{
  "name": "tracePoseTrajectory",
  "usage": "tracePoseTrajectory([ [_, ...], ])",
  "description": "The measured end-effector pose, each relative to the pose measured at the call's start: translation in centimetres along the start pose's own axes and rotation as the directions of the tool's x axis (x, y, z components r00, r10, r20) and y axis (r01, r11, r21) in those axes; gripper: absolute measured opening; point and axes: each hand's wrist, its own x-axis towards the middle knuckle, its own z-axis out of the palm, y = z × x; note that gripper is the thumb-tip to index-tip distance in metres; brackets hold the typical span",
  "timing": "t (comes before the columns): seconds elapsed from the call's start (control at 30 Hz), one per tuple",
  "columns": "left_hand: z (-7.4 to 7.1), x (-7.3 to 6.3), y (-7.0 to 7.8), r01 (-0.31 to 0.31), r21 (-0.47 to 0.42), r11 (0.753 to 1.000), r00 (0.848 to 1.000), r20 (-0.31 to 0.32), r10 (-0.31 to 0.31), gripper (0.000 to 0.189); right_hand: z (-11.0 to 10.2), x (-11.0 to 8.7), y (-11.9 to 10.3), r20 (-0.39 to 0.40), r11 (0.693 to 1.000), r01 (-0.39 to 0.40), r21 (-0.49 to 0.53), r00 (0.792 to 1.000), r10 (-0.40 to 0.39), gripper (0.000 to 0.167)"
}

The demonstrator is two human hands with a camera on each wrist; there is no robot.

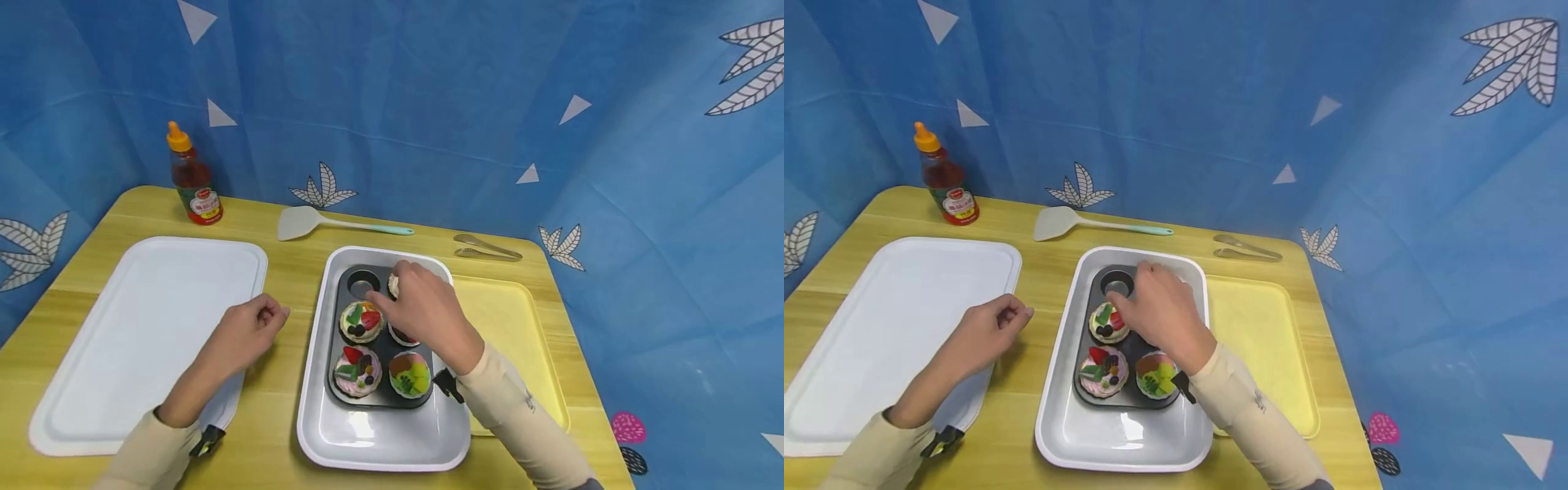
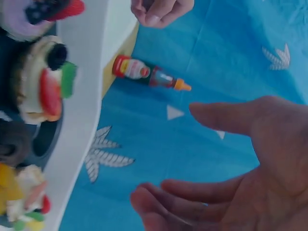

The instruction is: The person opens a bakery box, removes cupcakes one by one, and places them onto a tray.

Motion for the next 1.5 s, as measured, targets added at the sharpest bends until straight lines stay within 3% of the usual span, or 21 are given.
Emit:
tracePoseTrajectory([
  [0.2,3.4,-0.3,1.0,0.034,-0.046,0.998,0.999,0.011,-0.033,0.028,1.9,-2.0,1.6,-0.075,0.990,-0.138,-0.008,0.988,0.137,0.046],
  [0.5,5.6,-0.3,2.2,0.152,-0.064,0.986,0.984,0.100,-0.145,0.035,4.8,-3.8,3.2,0.015,0.968,-0.249,-0.013,0.968,0.249,0.054],
  [0.73,6.7,0.0,1.9,0.126,-0.030,0.992,0.991,0.053,-0.125,0.024,5.9,-4.5,4.1,0.110,0.940,-0.341,0.026,0.935,0.336,0.060],
  [0.9,7.0,0.0,1.8,0.130,-0.027,0.991,0.990,0.061,-0.128,0.023,6.7,-5.1,4.5,0.173,0.933,-0.354,0.067,0.925,0.339,0.059],
  [1.03,6.9,0.0,2.0,0.129,-0.022,0.991,0.989,0.070,-0.127,0.022,7.4,-5.4,4.8,0.194,0.941,-0.325,0.090,0.933,0.304,0.056],
  [1.17,6.9,0.1,2.1,0.125,-0.024,0.992,0.990,0.075,-0.122,0.021,8.1,-5.6,5.0,0.217,0.950,-0.303,0.080,0.935,0.280,0.065],
  [1.5,6.9,0.2,2.0,0.130,-0.025,0.991,0.989,0.079,-0.128,0.020,8.3,-6.5,4.9,0.265,0.950,-0.310,0.016,0.918,0.295,0.070],
])
